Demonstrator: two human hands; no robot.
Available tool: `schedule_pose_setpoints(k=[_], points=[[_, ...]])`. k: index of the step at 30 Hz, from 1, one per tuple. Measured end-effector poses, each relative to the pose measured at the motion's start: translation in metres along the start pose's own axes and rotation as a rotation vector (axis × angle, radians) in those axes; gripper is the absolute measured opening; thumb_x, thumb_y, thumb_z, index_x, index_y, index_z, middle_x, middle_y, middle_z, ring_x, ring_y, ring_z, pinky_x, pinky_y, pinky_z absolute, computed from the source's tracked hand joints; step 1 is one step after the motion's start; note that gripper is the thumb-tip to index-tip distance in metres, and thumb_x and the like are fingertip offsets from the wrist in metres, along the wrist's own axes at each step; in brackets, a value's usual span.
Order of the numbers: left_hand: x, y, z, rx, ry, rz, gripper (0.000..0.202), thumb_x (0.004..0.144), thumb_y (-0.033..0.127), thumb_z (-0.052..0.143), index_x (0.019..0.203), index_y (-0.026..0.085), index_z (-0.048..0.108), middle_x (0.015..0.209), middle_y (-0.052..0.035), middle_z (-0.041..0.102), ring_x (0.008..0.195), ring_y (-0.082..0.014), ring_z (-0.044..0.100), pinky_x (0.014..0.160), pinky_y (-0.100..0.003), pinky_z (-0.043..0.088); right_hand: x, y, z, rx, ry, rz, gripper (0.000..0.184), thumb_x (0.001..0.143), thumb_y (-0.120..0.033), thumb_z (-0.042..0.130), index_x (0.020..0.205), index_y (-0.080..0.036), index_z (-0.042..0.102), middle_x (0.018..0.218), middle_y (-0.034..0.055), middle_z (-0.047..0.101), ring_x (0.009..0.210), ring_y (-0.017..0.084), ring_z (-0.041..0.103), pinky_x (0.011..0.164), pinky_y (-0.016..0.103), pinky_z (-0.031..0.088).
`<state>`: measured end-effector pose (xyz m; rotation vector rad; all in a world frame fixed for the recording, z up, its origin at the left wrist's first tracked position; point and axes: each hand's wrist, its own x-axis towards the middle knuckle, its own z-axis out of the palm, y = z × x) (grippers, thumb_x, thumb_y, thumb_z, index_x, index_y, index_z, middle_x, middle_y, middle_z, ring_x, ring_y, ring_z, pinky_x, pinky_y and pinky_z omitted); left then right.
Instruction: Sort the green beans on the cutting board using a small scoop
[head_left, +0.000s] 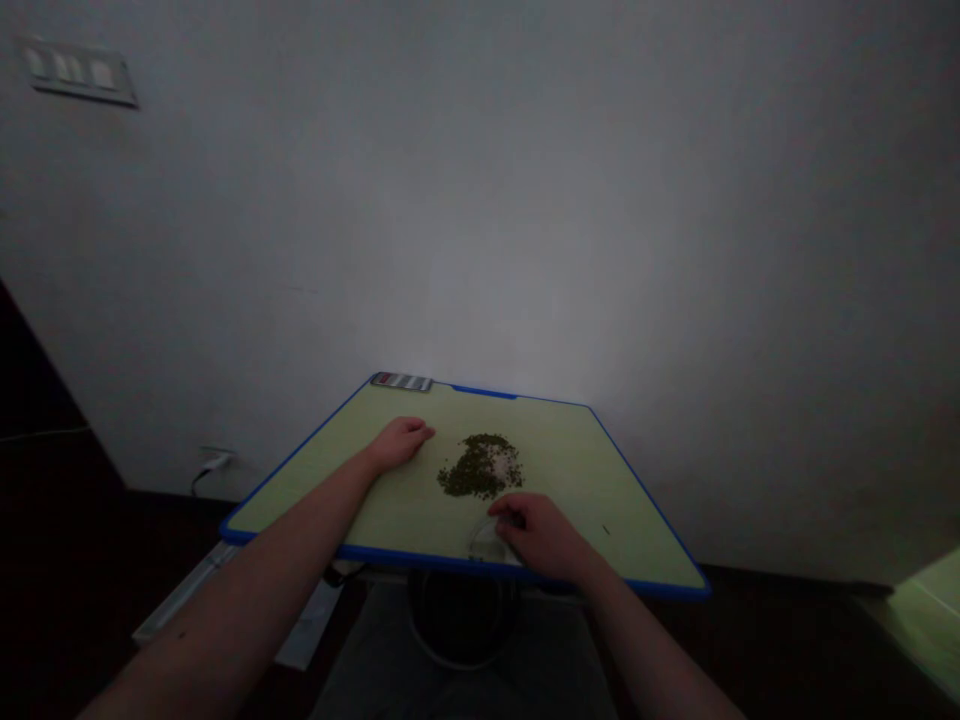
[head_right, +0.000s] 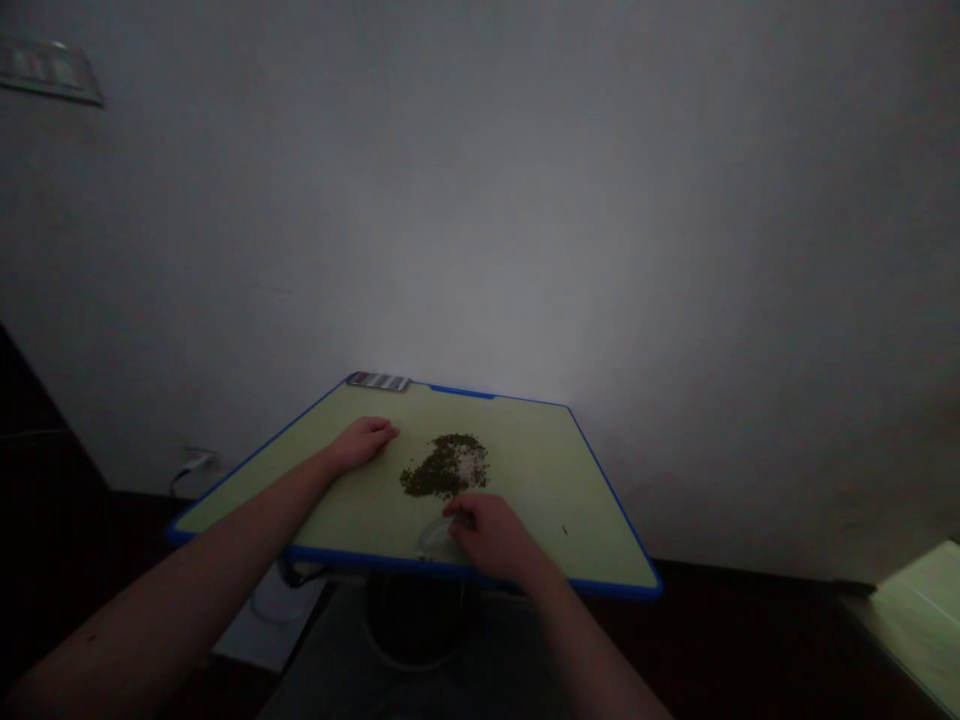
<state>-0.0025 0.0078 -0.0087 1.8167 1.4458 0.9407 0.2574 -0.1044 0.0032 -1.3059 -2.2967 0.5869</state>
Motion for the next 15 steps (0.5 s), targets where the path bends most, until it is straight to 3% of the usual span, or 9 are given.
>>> schedule_pose_setpoints(k=[8, 15], points=[[0.001, -0.002, 0.0, 0.028, -0.001, 0.02, 0.039, 0.067, 0.051, 0.043, 0.049, 0.017, 0.043, 0.039, 0.0043, 0.038, 0.04, -0.0091, 0.034, 0.044, -0.024, 0.025, -0.011, -0.006, -0.003, 0.067, 0.001, 0.031, 0.025, 0.071, -0.019, 0.047, 0.092, -0.019, 0.062, 0.081, 0.0026, 0.064, 0.071, 0.013, 0.055, 0.064, 0.023, 0.041], [0.0, 0.0, 0.0, -0.009, 0.006, 0.009, 0.04, 0.065, 0.053, 0.045, 0.049, 0.017, 0.043, 0.039, 0.0046, 0.038, 0.039, -0.0091, 0.034, 0.043, -0.024, 0.025, -0.007, 0.005, -0.003, 0.147, 0.069, 0.047, 0.024, 0.071, -0.021, 0.049, 0.092, -0.018, 0.06, 0.071, 0.0011, 0.061, 0.064, 0.012, 0.054, 0.059, 0.022, 0.04]])
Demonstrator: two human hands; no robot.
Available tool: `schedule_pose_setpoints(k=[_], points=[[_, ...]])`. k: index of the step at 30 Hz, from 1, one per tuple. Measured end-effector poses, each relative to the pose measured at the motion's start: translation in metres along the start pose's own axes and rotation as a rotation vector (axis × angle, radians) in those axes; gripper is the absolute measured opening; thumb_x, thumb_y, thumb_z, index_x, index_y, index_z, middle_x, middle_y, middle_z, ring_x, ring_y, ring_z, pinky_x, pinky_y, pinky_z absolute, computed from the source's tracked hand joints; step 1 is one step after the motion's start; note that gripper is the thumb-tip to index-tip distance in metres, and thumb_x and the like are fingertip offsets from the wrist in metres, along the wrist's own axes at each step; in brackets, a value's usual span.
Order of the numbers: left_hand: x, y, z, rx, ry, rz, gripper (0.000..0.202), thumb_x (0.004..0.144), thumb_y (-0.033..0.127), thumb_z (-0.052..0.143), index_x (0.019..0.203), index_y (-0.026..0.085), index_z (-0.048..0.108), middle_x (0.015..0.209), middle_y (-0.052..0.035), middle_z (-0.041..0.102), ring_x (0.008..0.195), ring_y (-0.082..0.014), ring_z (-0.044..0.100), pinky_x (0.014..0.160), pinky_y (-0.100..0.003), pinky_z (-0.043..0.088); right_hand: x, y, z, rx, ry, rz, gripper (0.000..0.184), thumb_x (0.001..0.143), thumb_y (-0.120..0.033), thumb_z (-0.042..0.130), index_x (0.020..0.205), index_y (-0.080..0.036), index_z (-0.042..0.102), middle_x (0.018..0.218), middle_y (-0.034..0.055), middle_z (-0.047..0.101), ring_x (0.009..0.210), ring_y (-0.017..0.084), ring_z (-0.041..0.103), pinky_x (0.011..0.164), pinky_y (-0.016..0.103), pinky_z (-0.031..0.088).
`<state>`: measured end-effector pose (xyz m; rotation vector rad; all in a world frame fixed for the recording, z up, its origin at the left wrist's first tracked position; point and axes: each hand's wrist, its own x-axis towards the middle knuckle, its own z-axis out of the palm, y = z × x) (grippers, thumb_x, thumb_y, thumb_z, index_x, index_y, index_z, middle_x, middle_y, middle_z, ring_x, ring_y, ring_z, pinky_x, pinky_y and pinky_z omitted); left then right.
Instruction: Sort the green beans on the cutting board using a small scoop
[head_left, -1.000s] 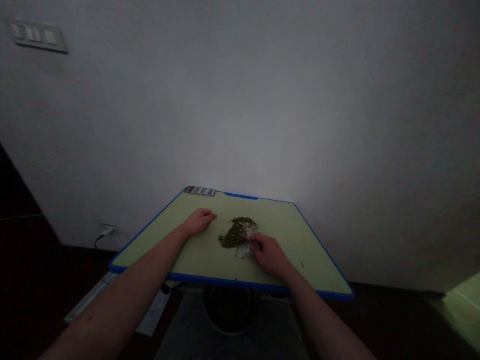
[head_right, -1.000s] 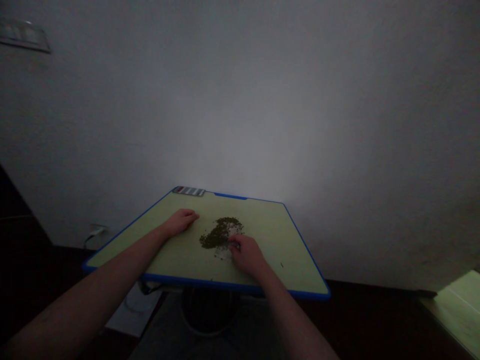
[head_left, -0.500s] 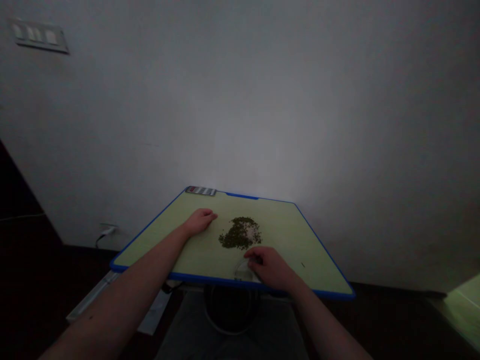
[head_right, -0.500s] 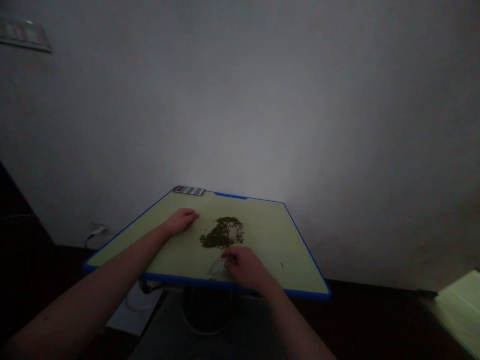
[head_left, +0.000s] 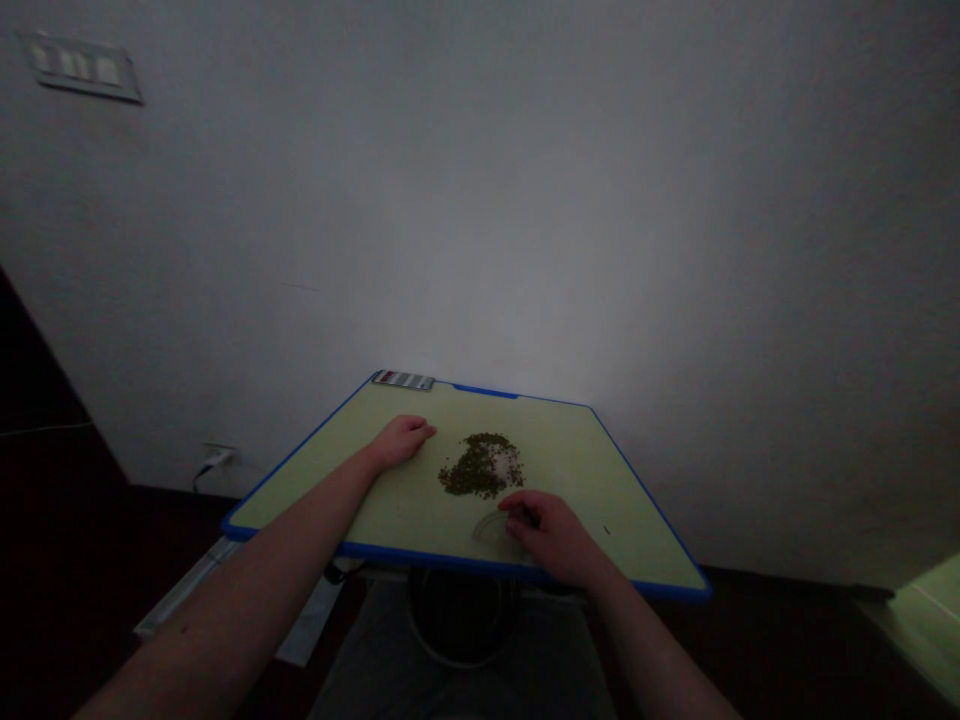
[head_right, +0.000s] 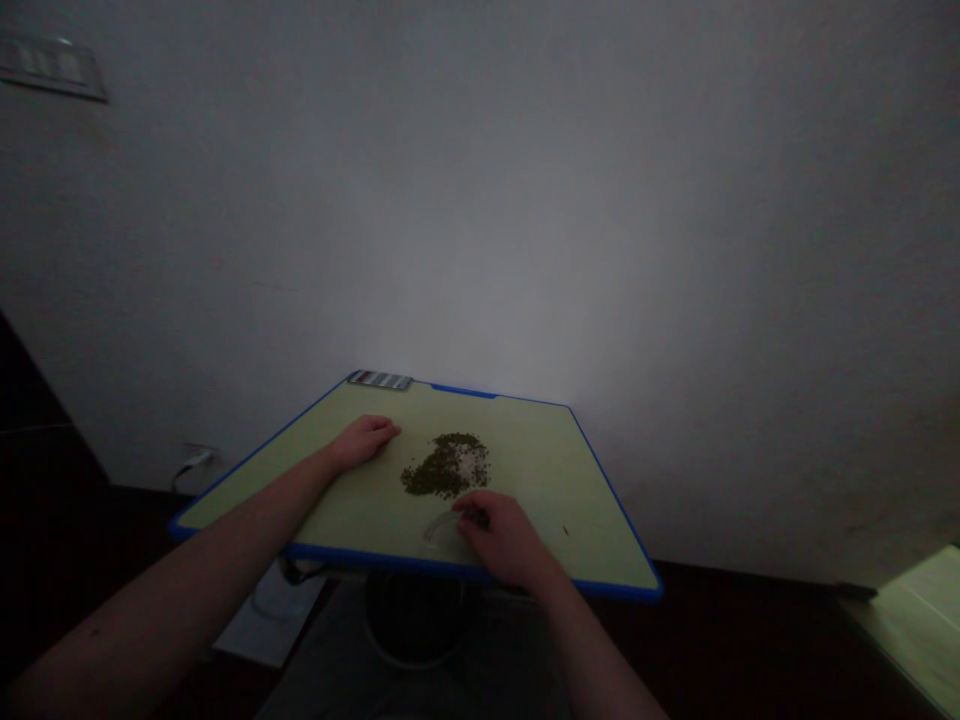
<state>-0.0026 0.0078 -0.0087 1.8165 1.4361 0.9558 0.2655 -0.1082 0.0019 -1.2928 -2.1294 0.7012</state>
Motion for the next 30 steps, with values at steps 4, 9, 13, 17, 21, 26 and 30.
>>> schedule_pose_setpoints(k=[4, 9, 13, 17, 21, 26, 30], points=[[0.002, -0.003, 0.0, 0.0, -0.006, 0.005, 0.039, 0.065, 0.052, 0.045, 0.048, 0.017, 0.044, 0.038, 0.0045, 0.038, 0.039, -0.0091, 0.034, 0.043, -0.024, 0.025, 0.02, 0.001, -0.002, -0.038, 0.106, 0.008, 0.025, 0.072, -0.024, 0.049, 0.095, -0.018, 0.06, 0.07, 0.0009, 0.061, 0.062, 0.012, 0.053, 0.059, 0.023, 0.04], [0.005, -0.009, 0.001, -0.036, 0.01, 0.032, 0.037, 0.067, 0.049, 0.045, 0.048, 0.017, 0.044, 0.039, 0.0041, 0.04, 0.039, -0.0092, 0.035, 0.043, -0.024, 0.025, 0.061, -0.01, -0.005, -0.167, 0.181, -0.054, 0.029, 0.073, -0.02, 0.047, 0.098, -0.02, 0.06, 0.076, 0.0011, 0.063, 0.065, 0.012, 0.055, 0.064, 0.023, 0.04], [0.005, -0.01, 0.001, -0.145, 0.019, 0.015, 0.037, 0.069, 0.047, 0.044, 0.046, 0.018, 0.043, 0.037, 0.0037, 0.039, 0.037, -0.0095, 0.035, 0.043, -0.025, 0.026, 0.093, -0.018, 0.001, -0.269, 0.105, -0.089, 0.03, 0.072, -0.015, 0.045, 0.097, -0.02, 0.061, 0.084, 0.0019, 0.065, 0.073, 0.012, 0.057, 0.07, 0.022, 0.04], [0.006, -0.01, 0.0, -0.269, 0.075, 0.005, 0.038, 0.071, 0.044, 0.043, 0.044, 0.017, 0.045, 0.035, 0.0019, 0.04, 0.035, -0.0097, 0.035, 0.041, -0.025, 0.026, 0.123, -0.024, 0.01, -0.351, 0.034, -0.135, 0.034, 0.072, -0.013, 0.045, 0.104, -0.018, 0.057, 0.085, 0.0031, 0.065, 0.077, 0.012, 0.057, 0.073, 0.021, 0.04], [0.011, -0.014, 0.0, -0.492, 0.141, -0.036, 0.039, 0.072, 0.043, 0.043, 0.043, 0.017, 0.044, 0.033, 0.0017, 0.037, 0.031, -0.0087, 0.032, 0.037, -0.024, 0.021, 0.155, -0.029, 0.017, -0.387, -0.03, -0.168, 0.041, 0.066, -0.007, 0.048, 0.105, -0.016, 0.057, 0.087, 0.0042, 0.066, 0.077, 0.013, 0.057, 0.072, 0.021, 0.04], [0.017, -0.016, -0.006, -0.994, 0.247, -0.117, 0.036, 0.072, 0.039, 0.043, 0.045, 0.019, 0.034, 0.034, 0.0049, 0.03, 0.028, -0.0069, 0.025, 0.032, -0.023, 0.014, 0.183, -0.036, 0.03, -0.405, -0.153, -0.272, 0.036, 0.068, -0.008, 0.048, 0.1, -0.019, 0.061, 0.085, 0.0039, 0.066, 0.073, 0.012, 0.057, 0.068, 0.021, 0.04], [0.02, -0.02, -0.014, -1.204, 0.421, -0.131, 0.036, 0.073, 0.037, 0.042, 0.046, 0.019, 0.027, 0.034, 0.0068, 0.022, 0.027, -0.0064, 0.019, 0.031, -0.023, 0.009, 0.191, -0.04, 0.043, -0.404, -0.265, -0.383, 0.035, 0.069, -0.01, 0.048, 0.099, -0.021, 0.062, 0.086, 0.0029, 0.066, 0.073, 0.012, 0.056, 0.067, 0.02, 0.039]])
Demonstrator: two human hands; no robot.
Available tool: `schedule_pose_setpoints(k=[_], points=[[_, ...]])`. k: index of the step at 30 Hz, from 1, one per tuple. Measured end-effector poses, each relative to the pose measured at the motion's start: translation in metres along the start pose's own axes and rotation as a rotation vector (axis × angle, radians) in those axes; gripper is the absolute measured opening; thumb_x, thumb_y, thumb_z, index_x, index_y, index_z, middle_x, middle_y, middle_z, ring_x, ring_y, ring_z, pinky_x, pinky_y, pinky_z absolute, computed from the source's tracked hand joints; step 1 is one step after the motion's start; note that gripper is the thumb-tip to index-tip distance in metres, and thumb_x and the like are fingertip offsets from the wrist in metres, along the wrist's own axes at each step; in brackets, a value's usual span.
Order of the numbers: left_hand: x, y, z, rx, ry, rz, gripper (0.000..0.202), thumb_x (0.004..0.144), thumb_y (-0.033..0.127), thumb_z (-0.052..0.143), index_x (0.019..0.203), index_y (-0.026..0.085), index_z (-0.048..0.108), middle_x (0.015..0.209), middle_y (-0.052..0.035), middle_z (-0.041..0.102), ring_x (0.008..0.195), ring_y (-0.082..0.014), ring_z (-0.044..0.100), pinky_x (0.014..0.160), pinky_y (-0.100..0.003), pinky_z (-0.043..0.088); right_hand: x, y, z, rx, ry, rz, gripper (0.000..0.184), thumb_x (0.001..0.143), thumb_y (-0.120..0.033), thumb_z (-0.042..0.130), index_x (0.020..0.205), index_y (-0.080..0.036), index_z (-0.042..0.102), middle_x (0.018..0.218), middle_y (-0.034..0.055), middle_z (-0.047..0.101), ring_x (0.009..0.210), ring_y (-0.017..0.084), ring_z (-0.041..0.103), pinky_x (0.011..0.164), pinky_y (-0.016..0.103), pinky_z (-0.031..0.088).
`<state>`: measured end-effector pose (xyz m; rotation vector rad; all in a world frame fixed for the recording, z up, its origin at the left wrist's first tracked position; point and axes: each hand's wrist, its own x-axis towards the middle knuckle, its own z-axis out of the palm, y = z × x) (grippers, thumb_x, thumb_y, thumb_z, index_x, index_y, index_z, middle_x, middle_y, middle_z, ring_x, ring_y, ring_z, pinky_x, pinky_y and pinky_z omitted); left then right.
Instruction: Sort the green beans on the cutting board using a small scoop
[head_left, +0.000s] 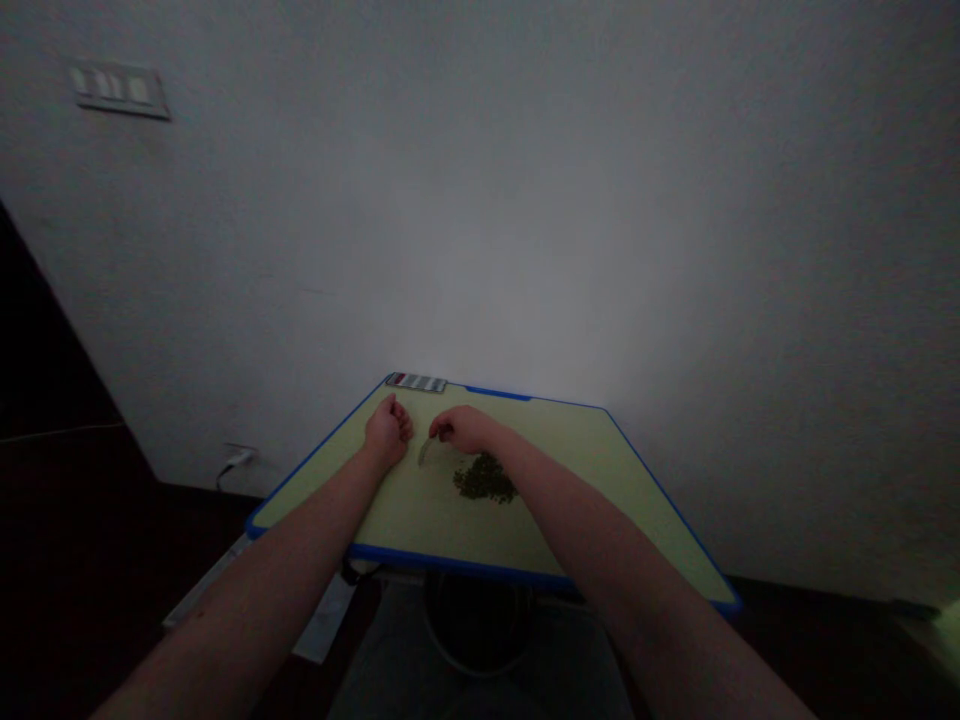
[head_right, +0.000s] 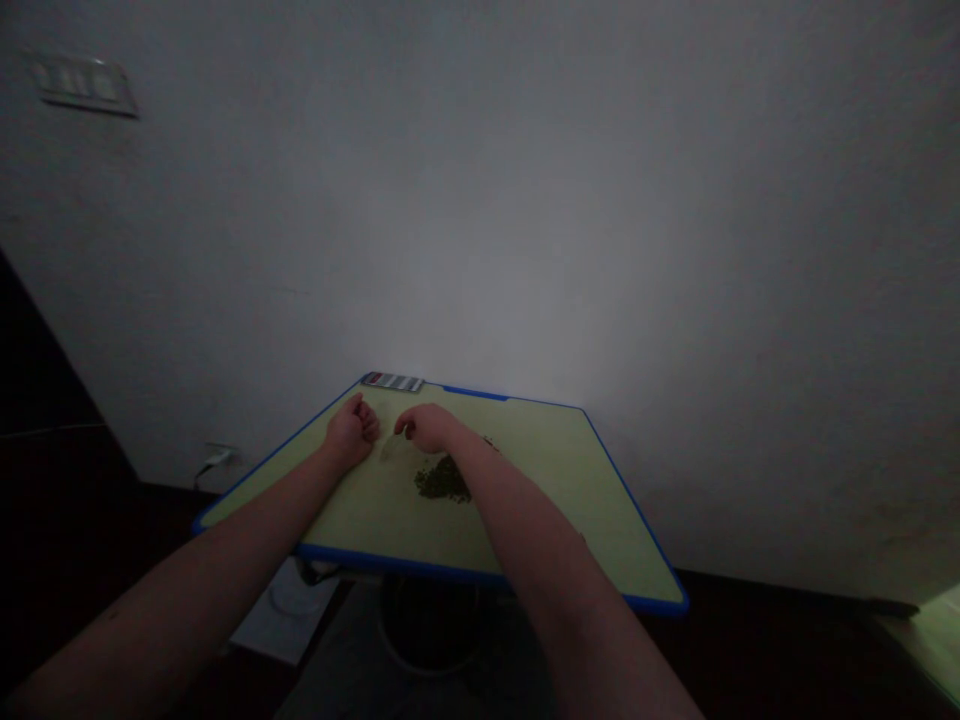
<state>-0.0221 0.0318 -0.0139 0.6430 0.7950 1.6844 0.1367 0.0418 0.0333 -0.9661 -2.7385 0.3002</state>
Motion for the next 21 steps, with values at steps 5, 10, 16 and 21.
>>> schedule_pose_setpoints(k=[5, 10, 16, 21], points=[[0.003, 0.001, -0.003, -0.071, -0.011, 0.001, 0.035, 0.073, 0.037, 0.042, 0.047, 0.02, 0.026, 0.035, 0.0069, 0.02, 0.027, -0.0063, 0.018, 0.031, -0.023, 0.008, 0.006, -0.001, 0.005, 0.024, -0.15, -0.127, 0.035, 0.065, -0.009, 0.053, 0.095, -0.023, 0.065, 0.08, -0.0001, 0.067, 0.066, 0.01, 0.056, 0.063, 0.018, 0.039], [0.003, 0.0, -0.004, -0.071, -0.021, -0.007, 0.035, 0.073, 0.036, 0.043, 0.047, 0.02, 0.026, 0.036, 0.0069, 0.021, 0.028, -0.006, 0.018, 0.031, -0.023, 0.008, -0.003, 0.0, 0.003, 0.045, -0.221, -0.193, 0.032, 0.066, -0.009, 0.053, 0.092, -0.021, 0.066, 0.082, 0.0006, 0.067, 0.067, 0.01, 0.056, 0.064, 0.018, 0.039], [0.0, 0.001, -0.003, -0.052, -0.017, -0.036, 0.034, 0.073, 0.037, 0.042, 0.048, 0.02, 0.026, 0.035, 0.0071, 0.022, 0.027, -0.0059, 0.019, 0.031, -0.023, 0.007, -0.026, -0.002, 0.001, 0.052, -0.242, -0.193, 0.03, 0.068, -0.012, 0.053, 0.094, -0.02, 0.065, 0.078, 0.0002, 0.067, 0.065, 0.01, 0.056, 0.062, 0.017, 0.039], [-0.002, 0.0, -0.002, -0.024, -0.03, -0.047, 0.034, 0.072, 0.039, 0.041, 0.049, 0.02, 0.026, 0.035, 0.0073, 0.022, 0.027, -0.0058, 0.02, 0.031, -0.023, 0.008, -0.047, -0.006, -0.002, 0.072, -0.246, -0.149, 0.03, 0.069, -0.012, 0.052, 0.093, -0.023, 0.065, 0.076, -0.0016, 0.067, 0.066, 0.01, 0.057, 0.063, 0.017, 0.039]])
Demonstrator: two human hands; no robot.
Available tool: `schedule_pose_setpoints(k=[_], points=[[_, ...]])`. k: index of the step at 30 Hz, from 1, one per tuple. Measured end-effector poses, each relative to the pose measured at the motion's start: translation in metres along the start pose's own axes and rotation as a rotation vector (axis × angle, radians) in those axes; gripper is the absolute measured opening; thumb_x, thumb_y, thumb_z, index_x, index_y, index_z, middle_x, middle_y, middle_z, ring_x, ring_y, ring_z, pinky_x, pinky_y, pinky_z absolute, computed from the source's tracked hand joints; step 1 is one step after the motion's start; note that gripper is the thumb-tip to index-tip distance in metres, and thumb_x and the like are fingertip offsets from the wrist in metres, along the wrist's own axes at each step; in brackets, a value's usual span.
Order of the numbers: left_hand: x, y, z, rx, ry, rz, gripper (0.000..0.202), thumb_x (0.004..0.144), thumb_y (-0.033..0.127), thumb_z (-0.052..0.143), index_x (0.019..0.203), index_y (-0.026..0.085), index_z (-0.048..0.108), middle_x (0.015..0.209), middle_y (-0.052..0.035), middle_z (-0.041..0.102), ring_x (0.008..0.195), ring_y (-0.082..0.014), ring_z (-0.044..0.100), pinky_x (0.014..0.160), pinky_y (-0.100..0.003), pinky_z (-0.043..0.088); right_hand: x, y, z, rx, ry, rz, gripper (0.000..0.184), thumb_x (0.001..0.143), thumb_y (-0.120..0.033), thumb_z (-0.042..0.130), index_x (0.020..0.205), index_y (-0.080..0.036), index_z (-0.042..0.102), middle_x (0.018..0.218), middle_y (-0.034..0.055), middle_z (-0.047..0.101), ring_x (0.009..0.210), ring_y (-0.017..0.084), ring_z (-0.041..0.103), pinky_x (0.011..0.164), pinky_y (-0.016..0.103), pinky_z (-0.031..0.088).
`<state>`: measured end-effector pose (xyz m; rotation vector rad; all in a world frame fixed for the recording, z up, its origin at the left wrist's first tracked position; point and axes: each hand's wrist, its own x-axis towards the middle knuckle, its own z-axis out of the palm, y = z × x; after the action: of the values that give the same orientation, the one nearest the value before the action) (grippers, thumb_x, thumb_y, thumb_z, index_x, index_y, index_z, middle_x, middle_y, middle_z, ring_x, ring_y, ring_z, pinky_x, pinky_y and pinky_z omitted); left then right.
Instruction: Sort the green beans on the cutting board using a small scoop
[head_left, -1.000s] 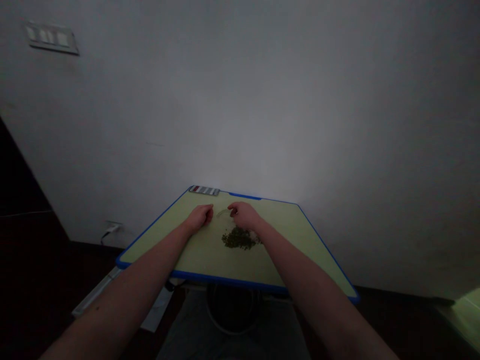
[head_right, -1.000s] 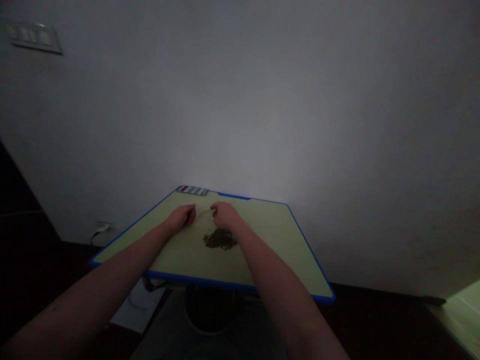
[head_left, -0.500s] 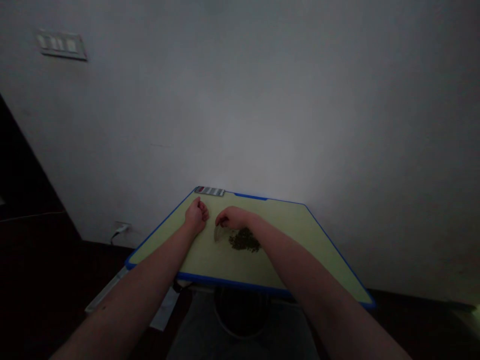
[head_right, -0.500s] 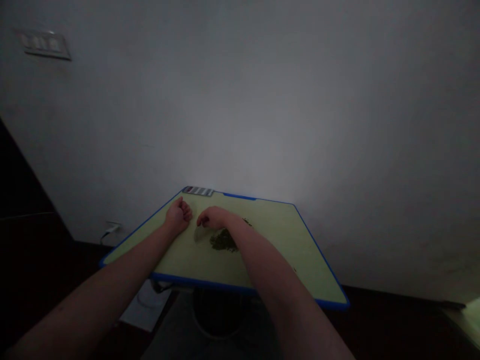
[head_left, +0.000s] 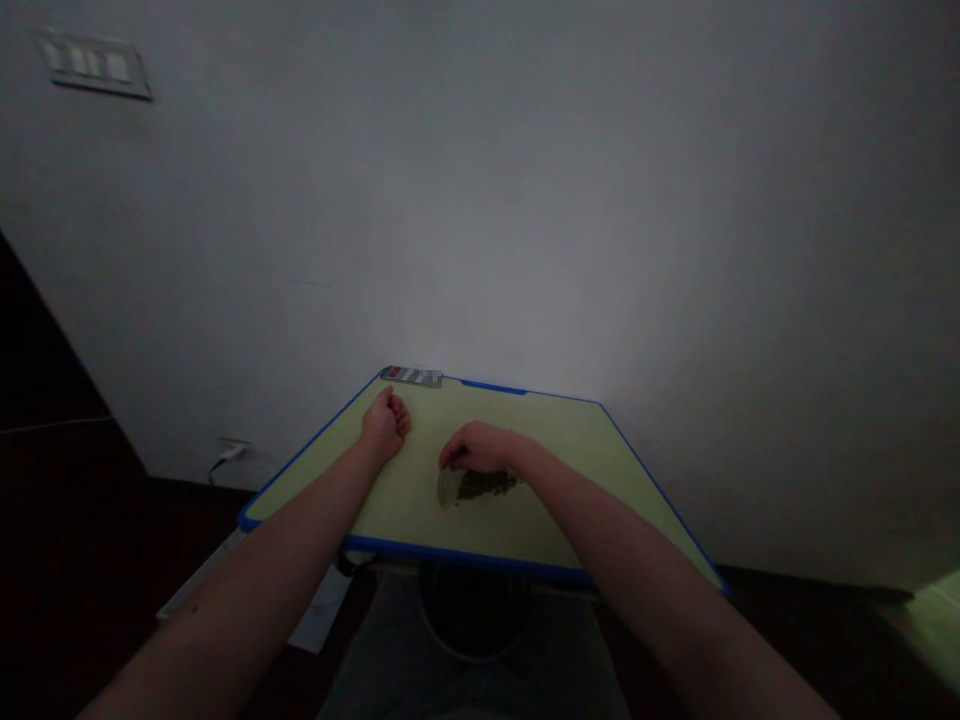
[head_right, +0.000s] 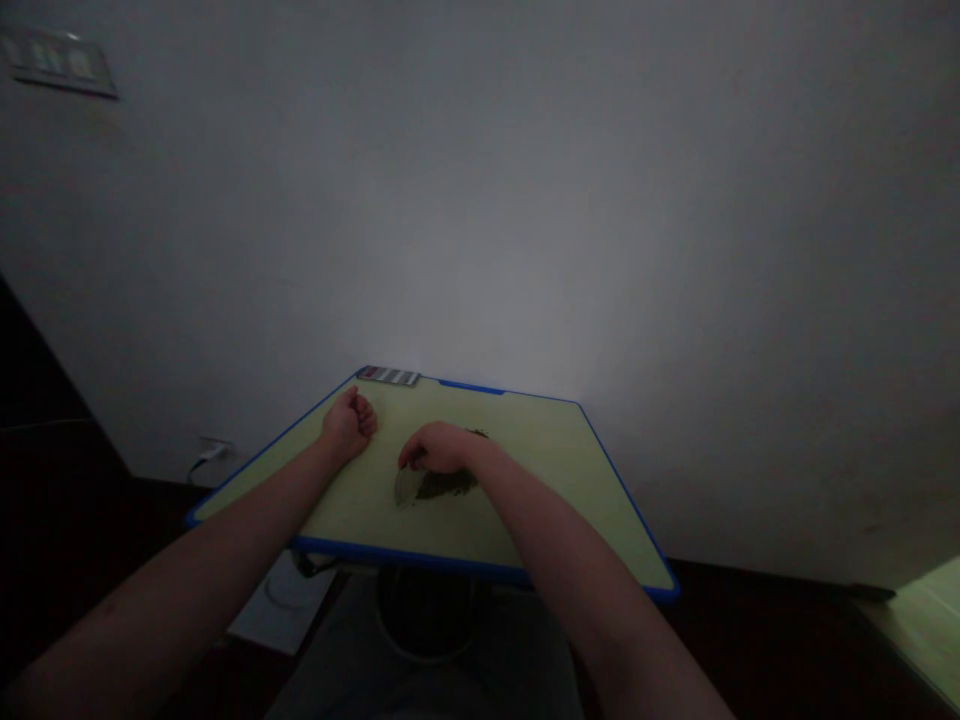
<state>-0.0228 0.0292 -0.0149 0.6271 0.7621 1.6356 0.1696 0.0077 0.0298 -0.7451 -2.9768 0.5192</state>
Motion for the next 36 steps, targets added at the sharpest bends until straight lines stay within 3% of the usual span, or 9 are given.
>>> schedule_pose_setpoints(k=[17, 24, 30, 33, 36], points=[[0.0, -0.005, 0.001, 0.023, -0.019, 0.003, 0.034, 0.073, 0.039, 0.041, 0.049, 0.019, 0.026, 0.036, 0.0071, 0.022, 0.028, -0.0058, 0.02, 0.032, -0.022, 0.009, -0.054, -0.008, -0.005, -0.032, 0.018, -0.001, 0.027, 0.07, -0.013, 0.052, 0.091, -0.023, 0.066, 0.086, -0.0013, 0.067, 0.078, 0.012, 0.058, 0.073, 0.02, 0.039], [-0.001, -0.005, 0.002, 0.031, -0.026, -0.004, 0.034, 0.073, 0.038, 0.041, 0.048, 0.019, 0.028, 0.036, 0.0068, 0.022, 0.028, -0.0059, 0.02, 0.031, -0.022, 0.01, -0.097, -0.013, -0.019, 0.002, 0.364, 0.114, 0.029, 0.075, -0.014, 0.045, 0.094, -0.024, 0.064, 0.09, 0.0, 0.065, 0.084, 0.013, 0.056, 0.077, 0.024, 0.039], [-0.001, -0.008, 0.004, 0.046, -0.02, 0.009, 0.033, 0.073, 0.036, 0.041, 0.048, 0.019, 0.027, 0.036, 0.0064, 0.024, 0.028, -0.0055, 0.02, 0.031, -0.022, 0.01, -0.154, 0.01, 0.017, 0.052, 0.702, 0.399, 0.032, 0.074, -0.015, 0.043, 0.102, -0.02, 0.059, 0.087, 0.0041, 0.064, 0.078, 0.014, 0.057, 0.072, 0.027, 0.042], [0.0, -0.01, 0.005, 0.054, -0.027, 0.011, 0.034, 0.072, 0.037, 0.042, 0.048, 0.019, 0.028, 0.036, 0.0065, 0.024, 0.028, -0.0054, 0.02, 0.031, -0.022, 0.01, -0.173, 0.027, 0.036, 0.173, 0.766, 0.54, 0.033, 0.072, -0.015, 0.043, 0.101, -0.017, 0.058, 0.084, 0.0045, 0.065, 0.076, 0.013, 0.058, 0.072, 0.027, 0.044], [0.001, -0.013, 0.006, 0.06, -0.037, 0.01, 0.033, 0.072, 0.037, 0.043, 0.048, 0.019, 0.029, 0.037, 0.0063, 0.025, 0.028, -0.0056, 0.022, 0.031, -0.023, 0.011, -0.18, 0.039, 0.044, 0.208, 0.747, 0.621, 0.033, 0.071, -0.015, 0.044, 0.101, -0.015, 0.058, 0.085, 0.0053, 0.065, 0.076, 0.014, 0.059, 0.072, 0.027, 0.045]])
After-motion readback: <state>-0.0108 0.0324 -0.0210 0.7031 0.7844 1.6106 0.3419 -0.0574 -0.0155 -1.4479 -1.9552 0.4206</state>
